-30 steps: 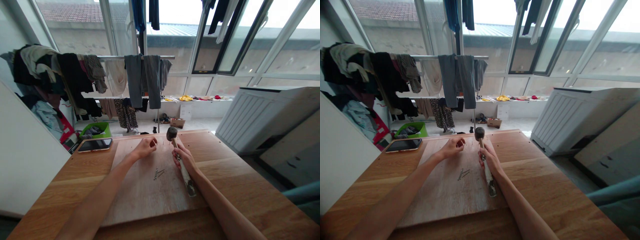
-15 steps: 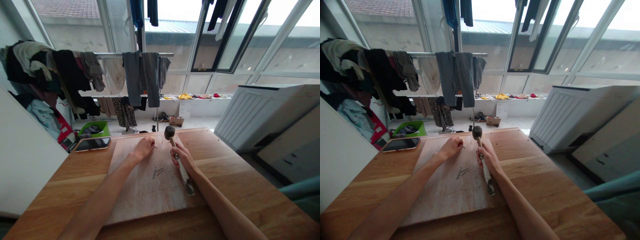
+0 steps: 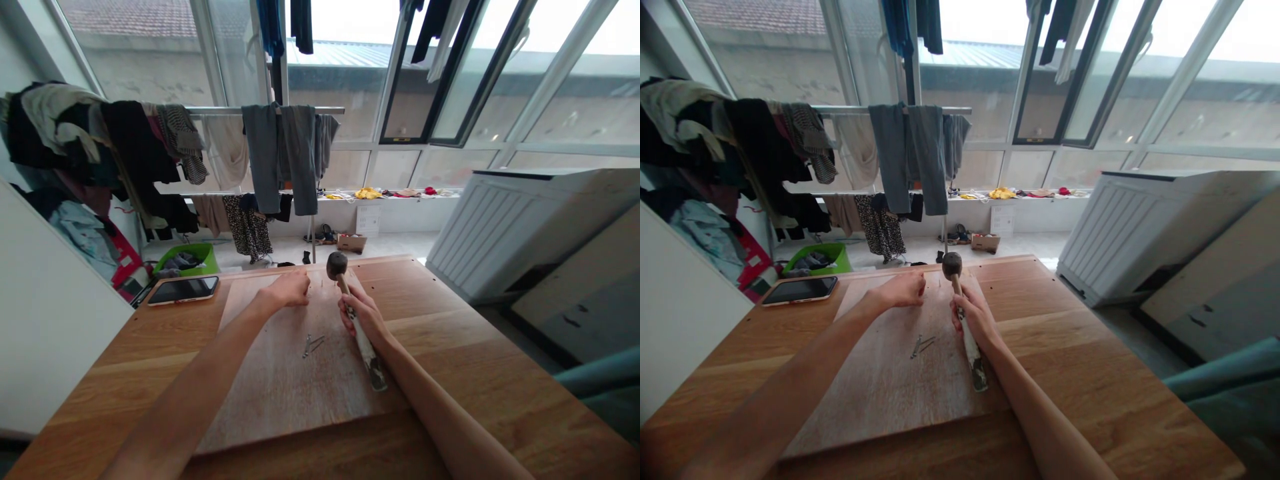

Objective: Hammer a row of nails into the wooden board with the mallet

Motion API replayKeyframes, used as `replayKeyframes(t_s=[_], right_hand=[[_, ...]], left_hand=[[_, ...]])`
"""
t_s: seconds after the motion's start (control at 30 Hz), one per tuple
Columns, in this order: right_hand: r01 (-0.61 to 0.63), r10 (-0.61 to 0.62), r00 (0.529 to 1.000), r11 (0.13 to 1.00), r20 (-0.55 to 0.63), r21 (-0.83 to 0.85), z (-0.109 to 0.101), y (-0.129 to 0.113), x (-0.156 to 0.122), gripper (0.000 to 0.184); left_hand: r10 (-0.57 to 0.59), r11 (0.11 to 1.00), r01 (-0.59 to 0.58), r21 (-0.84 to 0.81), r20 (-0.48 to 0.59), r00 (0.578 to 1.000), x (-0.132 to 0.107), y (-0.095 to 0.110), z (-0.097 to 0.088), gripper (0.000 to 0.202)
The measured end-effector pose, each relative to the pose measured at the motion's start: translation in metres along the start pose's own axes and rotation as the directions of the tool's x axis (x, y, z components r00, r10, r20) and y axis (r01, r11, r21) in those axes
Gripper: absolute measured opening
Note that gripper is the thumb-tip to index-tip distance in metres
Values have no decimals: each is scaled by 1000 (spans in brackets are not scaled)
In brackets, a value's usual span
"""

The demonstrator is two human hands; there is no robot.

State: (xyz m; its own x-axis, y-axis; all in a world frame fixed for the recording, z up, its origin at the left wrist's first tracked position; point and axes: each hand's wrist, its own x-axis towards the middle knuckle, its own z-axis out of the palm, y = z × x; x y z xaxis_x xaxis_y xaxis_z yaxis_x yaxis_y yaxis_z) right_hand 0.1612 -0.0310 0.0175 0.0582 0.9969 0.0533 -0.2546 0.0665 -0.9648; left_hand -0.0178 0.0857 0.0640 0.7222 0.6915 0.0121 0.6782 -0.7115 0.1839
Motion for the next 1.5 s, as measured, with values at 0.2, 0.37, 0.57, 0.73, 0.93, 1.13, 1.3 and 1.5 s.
replayKeyframes(t_s=[0.2, 0.37, 0.57, 0.73, 0.93, 1.13, 1.3, 1.5], right_hand=[[23, -23, 1000, 1000, 18, -20, -1, 1, 0, 31], [12, -11, 999, 1000, 31, -20, -1, 2, 0, 27], [0, 1, 1000, 1000, 16, -22, 0, 0, -1, 31], [-2, 2, 1000, 1000, 4, -31, 1, -1, -2, 33], [22, -20, 999, 998, 34, -60, 2, -2, -2, 24], [-13, 13, 1000, 999, 15, 37, 27, -13, 1, 28], [39, -39, 999, 999, 16, -8, 41, -3, 3, 24], [22, -22, 998, 1000, 52, 1, 36, 8, 2, 22]], left_hand=[[-19, 1000, 20, 4, -93, 995, -2, -7, 4, 13], [9, 1000, -8, 8, -93, 996, -1, -9, 7, 19], [18, 990, -47, -132, -216, 976, 6, -16, 25, 17], [-50, 922, -92, -376, -350, 935, 8, -21, 47, 14], [-78, 854, -145, -500, -399, 914, 6, -25, 57, 21], [-85, 822, -169, -544, -411, 908, 7, -28, 58, 8], [-99, 822, -159, -546, -413, 906, 9, -30, 60, 3], [-76, 825, -190, -532, -437, 896, 11, -35, 64, 6]])
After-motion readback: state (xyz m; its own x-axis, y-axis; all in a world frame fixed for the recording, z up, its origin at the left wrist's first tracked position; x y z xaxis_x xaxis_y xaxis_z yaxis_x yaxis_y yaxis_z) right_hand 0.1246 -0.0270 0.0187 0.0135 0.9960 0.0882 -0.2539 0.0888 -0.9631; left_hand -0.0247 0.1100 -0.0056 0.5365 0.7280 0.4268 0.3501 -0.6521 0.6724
